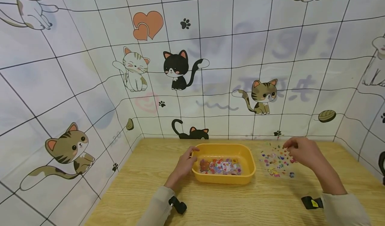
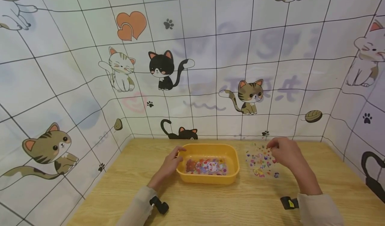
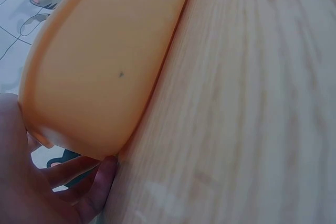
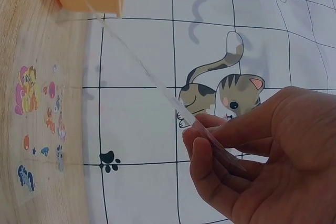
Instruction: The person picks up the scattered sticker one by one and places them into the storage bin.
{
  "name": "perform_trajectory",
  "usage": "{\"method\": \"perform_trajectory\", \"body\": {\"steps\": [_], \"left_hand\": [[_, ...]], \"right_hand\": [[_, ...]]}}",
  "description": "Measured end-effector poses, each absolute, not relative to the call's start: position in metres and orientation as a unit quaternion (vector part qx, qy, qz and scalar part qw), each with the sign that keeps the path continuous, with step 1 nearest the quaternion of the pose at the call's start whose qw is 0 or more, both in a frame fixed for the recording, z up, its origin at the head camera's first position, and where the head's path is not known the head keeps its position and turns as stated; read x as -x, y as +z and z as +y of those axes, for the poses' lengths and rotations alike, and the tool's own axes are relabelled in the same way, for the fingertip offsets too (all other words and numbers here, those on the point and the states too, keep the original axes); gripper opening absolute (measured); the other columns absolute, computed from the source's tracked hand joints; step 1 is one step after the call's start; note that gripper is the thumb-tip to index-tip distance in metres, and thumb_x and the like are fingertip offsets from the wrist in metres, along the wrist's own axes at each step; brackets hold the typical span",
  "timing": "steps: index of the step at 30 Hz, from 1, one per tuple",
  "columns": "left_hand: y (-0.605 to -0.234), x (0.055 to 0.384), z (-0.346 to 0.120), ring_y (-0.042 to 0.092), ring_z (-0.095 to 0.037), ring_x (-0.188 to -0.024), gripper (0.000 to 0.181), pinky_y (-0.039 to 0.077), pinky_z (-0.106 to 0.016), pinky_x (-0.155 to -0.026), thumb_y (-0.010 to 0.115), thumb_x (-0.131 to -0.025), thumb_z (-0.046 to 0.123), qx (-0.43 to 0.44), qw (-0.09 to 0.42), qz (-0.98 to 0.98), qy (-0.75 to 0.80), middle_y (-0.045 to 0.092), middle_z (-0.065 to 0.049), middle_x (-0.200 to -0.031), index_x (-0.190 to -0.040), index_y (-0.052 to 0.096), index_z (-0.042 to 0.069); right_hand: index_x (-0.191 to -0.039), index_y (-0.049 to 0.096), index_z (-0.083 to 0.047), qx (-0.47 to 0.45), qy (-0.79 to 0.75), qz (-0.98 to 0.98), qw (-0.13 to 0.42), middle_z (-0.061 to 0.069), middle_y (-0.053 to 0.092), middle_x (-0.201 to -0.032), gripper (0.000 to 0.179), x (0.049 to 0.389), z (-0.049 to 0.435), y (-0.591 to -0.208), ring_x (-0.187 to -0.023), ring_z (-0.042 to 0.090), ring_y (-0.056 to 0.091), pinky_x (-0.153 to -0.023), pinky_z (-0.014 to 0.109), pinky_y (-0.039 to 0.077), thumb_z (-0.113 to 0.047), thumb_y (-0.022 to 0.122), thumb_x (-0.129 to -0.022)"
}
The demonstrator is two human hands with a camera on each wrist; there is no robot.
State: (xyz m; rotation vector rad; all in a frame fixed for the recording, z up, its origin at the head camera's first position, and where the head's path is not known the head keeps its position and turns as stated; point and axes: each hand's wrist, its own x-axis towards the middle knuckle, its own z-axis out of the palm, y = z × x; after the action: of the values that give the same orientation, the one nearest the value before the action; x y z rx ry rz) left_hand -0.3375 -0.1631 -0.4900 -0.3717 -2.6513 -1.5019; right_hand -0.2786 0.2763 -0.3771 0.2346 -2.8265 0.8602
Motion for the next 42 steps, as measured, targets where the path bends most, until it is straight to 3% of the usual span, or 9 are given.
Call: {"method": "perform_trajectory", "body": {"steps": [24,30,42], "left_hand": [[-0.488,0.334,-0.163,0.061,-0.025,-0.106,0.035,0.052,-0.041,-0.088,0.046,-0.101,0.015,0.122,0.034,-0.863,-0.489,0.061,-0.016,-0.138,-0.134,0.057,0.019],[-0.49,0.334,-0.163,0.062,-0.026,-0.107,0.035,0.053,-0.042,-0.088,0.046,-0.101,0.015,0.119,0.035,-0.864,-0.488,0.06,-0.016,-0.139,-0.134,0.057,0.018],[-0.488,0.335,-0.162,0.061,-0.027,-0.111,0.035,0.053,-0.043,-0.091,0.047,-0.101,0.016,0.116,0.034,-0.865,-0.488,0.059,-0.015,-0.143,-0.134,0.057,0.02]], "right_hand": [[-0.116,0.066,0.008,-0.091,0.297,-0.944,0.107,0.023,0.073,-0.097,0.03,0.278,0.272,-0.381,-0.061,0.016,0.054,-0.051,0.031,0.041,-0.006,0.045,-0.1],[-0.119,0.064,0.006,-0.088,0.299,-0.942,0.126,0.019,0.074,-0.093,0.027,0.281,0.269,-0.381,-0.067,0.017,0.058,-0.052,0.031,0.042,-0.008,0.048,-0.102],[-0.117,0.066,0.004,-0.091,0.319,-0.932,0.145,0.023,0.073,-0.1,0.022,0.28,0.263,-0.378,-0.078,0.021,0.067,-0.053,0.028,0.048,-0.006,0.054,-0.102]]}}
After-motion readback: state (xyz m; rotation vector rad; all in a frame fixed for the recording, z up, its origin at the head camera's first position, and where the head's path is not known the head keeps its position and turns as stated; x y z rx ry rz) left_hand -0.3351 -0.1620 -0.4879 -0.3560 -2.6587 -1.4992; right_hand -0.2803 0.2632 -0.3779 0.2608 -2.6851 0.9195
